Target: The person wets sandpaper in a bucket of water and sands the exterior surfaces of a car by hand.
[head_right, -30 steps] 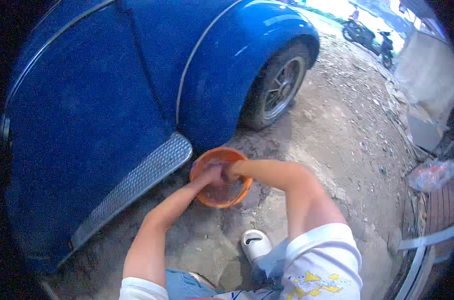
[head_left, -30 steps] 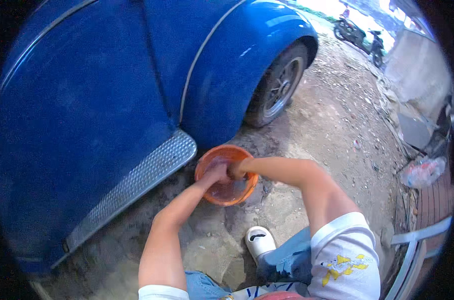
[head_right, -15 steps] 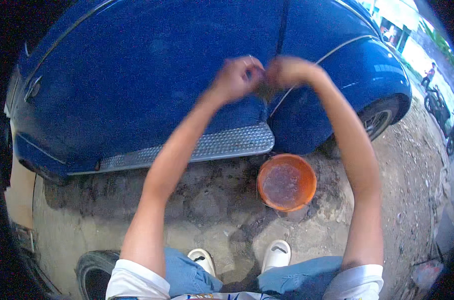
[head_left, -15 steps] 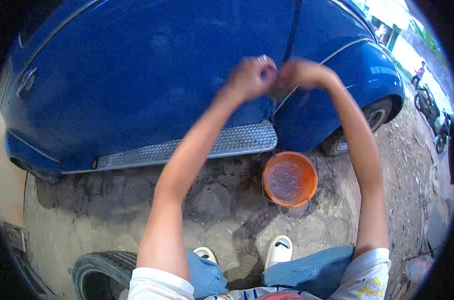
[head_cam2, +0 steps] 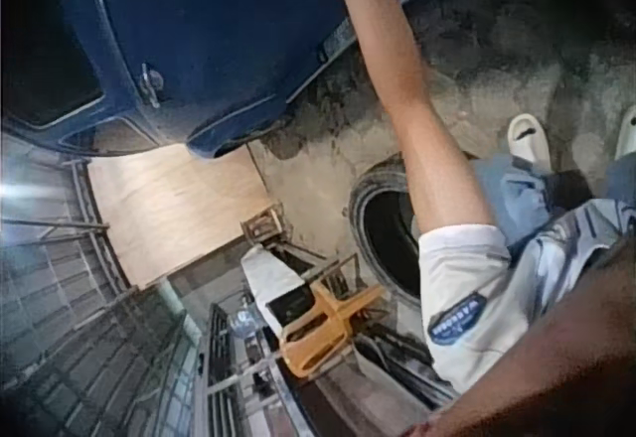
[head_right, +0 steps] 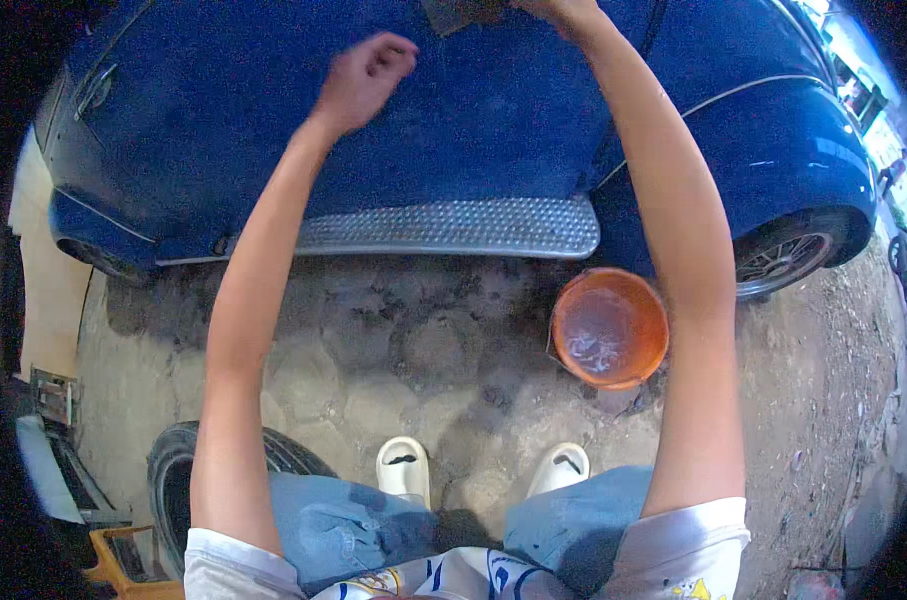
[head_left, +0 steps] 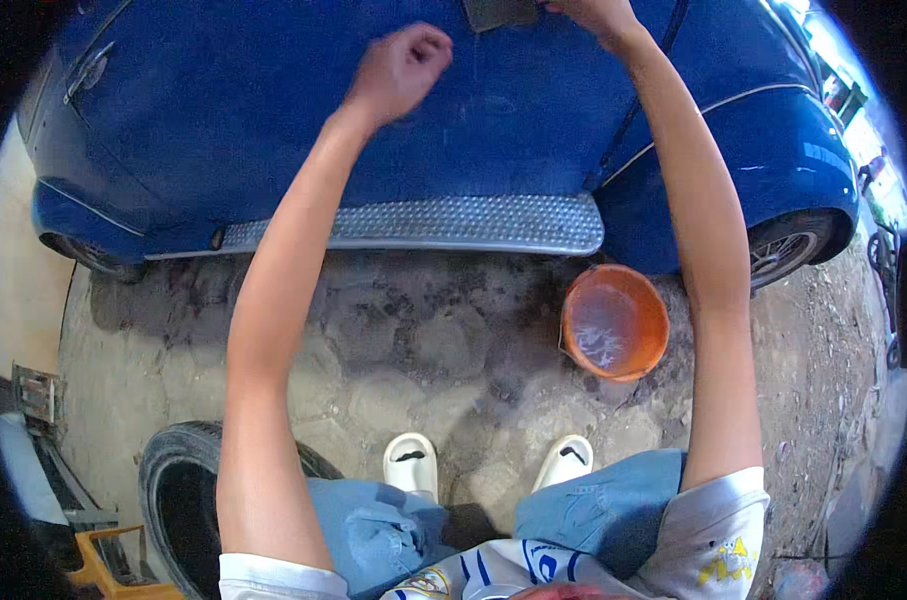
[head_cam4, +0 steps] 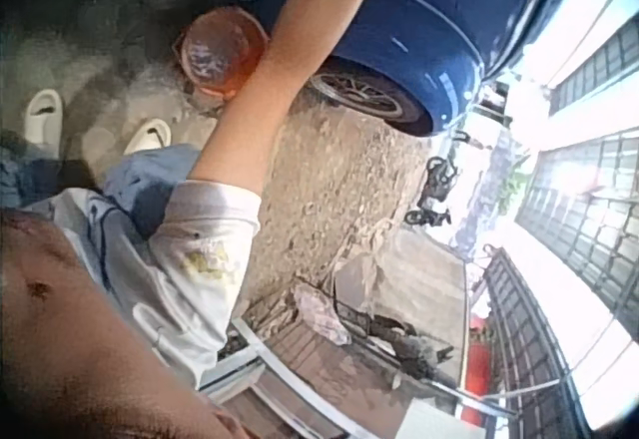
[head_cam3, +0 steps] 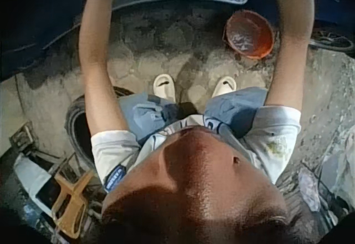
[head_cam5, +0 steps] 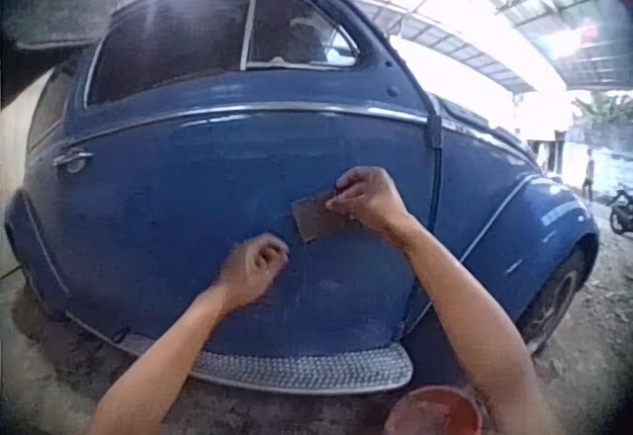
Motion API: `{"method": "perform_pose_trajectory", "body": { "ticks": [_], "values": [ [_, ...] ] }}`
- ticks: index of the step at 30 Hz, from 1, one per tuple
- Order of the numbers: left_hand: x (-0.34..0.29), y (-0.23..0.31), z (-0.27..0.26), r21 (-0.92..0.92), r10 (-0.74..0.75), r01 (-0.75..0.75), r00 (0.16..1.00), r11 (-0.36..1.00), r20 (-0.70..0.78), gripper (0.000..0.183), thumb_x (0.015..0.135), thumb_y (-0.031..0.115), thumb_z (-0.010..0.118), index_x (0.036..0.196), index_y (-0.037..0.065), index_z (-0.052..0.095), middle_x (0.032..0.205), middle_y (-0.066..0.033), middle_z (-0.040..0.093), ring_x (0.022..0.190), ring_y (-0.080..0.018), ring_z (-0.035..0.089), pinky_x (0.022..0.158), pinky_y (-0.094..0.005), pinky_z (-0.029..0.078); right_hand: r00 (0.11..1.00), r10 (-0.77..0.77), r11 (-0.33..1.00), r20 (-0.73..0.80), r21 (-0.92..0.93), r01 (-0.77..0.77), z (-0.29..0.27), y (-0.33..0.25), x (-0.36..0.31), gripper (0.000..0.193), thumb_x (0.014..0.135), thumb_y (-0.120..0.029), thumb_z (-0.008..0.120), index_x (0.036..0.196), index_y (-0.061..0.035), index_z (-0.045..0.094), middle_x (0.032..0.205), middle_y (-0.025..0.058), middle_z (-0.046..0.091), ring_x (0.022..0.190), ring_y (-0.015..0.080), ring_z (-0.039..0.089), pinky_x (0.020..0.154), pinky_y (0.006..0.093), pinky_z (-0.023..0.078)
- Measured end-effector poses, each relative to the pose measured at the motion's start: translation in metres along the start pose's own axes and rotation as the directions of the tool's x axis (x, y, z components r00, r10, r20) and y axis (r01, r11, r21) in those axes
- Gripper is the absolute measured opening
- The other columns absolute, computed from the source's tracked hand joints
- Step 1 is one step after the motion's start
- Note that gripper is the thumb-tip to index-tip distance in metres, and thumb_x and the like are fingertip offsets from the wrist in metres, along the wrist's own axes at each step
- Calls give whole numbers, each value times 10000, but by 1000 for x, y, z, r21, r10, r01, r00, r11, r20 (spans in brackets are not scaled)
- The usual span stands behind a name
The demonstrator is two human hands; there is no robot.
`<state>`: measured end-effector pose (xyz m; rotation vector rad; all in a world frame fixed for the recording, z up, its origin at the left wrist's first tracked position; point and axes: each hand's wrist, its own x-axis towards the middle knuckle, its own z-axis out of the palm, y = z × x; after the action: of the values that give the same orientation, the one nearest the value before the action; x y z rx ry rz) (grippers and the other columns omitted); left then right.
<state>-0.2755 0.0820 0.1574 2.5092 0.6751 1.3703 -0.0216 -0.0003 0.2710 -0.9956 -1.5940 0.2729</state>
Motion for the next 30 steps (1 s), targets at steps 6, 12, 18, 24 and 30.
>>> {"method": "perform_pose_trajectory", "body": {
  "ticks": [6,12,18,24,30],
  "values": [
    [-82,-25,53,429,-460,175,443,886,770,699,911,507,730,1467,118,563,1222,-150,720,1175,-288,658,1036,-404,499,982,74,995,176,-74,-62,4,29,-38,197,826,-123,802,880,1,659,781,100,754,644,133,667,538,283,495],
    [-89,-35,60,179,-318,331,435,926,842,593,928,441,732,1411,120,609,1189,-117,727,1107,-225,675,1016,-389,506,926,-71,892,372,-392,226,14,54,-62,109,799,-87,748,820,-22,663,730,72,700,702,148,683,609,351,543],
    [-8,5,19,-103,-78,113,953,988,292,322,967,287,714,1217,86,705,1100,-82,746,982,-180,697,913,-363,558,991,-126,928,39,-348,132,3,25,-31,119,843,14,713,961,4,705,789,66,725,752,133,685,650,306,547],
    [6,39,27,262,310,-276,946,925,-96,431,1042,262,538,1394,14,545,1473,-193,529,1377,-366,472,1147,-496,368,914,-404,860,-26,-351,371,16,33,-35,89,853,12,741,936,28,713,830,96,739,741,150,700,648,307,563],
    [-49,11,82,615,330,-340,934,711,135,710,948,295,644,1603,249,373,1713,-51,218,1558,-305,228,1248,-582,178,877,-398,716,267,-507,480,20,87,-75,147,921,-68,713,1063,-28,722,1034,135,731,931,314,731,830,370,588]
  ]
}}
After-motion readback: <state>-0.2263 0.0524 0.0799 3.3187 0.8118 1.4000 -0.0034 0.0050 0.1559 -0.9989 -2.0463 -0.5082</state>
